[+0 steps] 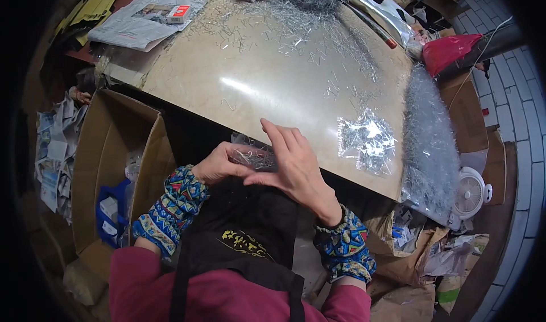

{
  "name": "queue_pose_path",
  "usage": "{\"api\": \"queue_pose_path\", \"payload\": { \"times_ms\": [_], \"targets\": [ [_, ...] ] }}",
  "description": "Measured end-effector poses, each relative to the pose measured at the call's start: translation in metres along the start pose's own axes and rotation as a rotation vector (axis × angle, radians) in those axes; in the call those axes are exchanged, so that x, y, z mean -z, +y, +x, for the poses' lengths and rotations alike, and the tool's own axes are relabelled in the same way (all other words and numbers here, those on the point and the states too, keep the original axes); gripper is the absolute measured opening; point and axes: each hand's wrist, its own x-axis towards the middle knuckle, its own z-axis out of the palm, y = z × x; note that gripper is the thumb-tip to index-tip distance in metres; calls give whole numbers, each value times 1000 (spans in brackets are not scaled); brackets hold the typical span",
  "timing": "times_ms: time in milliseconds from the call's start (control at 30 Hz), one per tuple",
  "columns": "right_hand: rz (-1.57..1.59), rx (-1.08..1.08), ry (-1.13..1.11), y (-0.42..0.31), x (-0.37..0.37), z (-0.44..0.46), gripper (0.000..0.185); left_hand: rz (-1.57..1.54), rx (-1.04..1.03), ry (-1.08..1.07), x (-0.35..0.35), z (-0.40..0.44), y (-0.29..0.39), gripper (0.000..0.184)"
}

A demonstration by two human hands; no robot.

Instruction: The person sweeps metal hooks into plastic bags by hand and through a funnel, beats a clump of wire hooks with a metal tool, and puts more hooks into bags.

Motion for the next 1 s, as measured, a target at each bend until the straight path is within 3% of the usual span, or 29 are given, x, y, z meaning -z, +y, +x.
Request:
{"api": "queue_pose_path", "payload": {
  "times_ms": [100, 200, 233, 267, 333, 367, 400, 467, 533, 567, 667, 700, 800, 833, 1000],
  "targets": [
    [-94, -103, -39, -8, -9, 5, 62, 3, 13, 17, 1, 1, -1, 45],
    [-85, -61, 12, 9, -31, 0, 26, 35, 37, 18, -7, -2, 5, 45],
    [14, 3, 220, 10, -25, 6, 11, -34, 51, 30, -6, -6, 7, 46],
    [77, -78, 282, 12, -16, 6, 12, -102, 68, 42, -4, -11, 7, 46],
    [497, -528, 312, 24, -1, 1, 17, -119, 66, 62, 4, -18, 0, 51],
    [329, -475, 342, 42, -14, 2, 19, -111, 78, 78, 4, -19, -3, 52],
    [-217, -361, 145, 76, -30, -9, 21, -102, 96, 94, 4, -21, -8, 53],
    [-195, -327, 277, 82, -29, -16, 23, -65, 101, 62, 6, -25, -14, 50],
    [342, -495, 395, 62, 0, -8, 29, -88, 122, 84, 6, -25, -18, 48],
    [412, -426, 460, 70, -7, -7, 33, -87, 133, 90, 3, -25, -19, 48],
    [-253, -242, 286, 100, -29, -21, 32, -61, 138, 89, 1, -17, -13, 48],
    [-23, -336, 354, 89, -18, -16, 29, -60, 135, 81, 2, -14, -14, 48],
    [-57, -375, 385, 92, -16, -13, 30, -36, 180, 81, -3, -14, -19, 50],
    [-292, -238, 241, 99, -26, -19, 28, -59, 211, 94, -7, -11, -17, 51],
    [102, -84, 302, 54, -25, -12, 22, -157, 151, 185, -19, 13, -14, 35]
  ]
}}
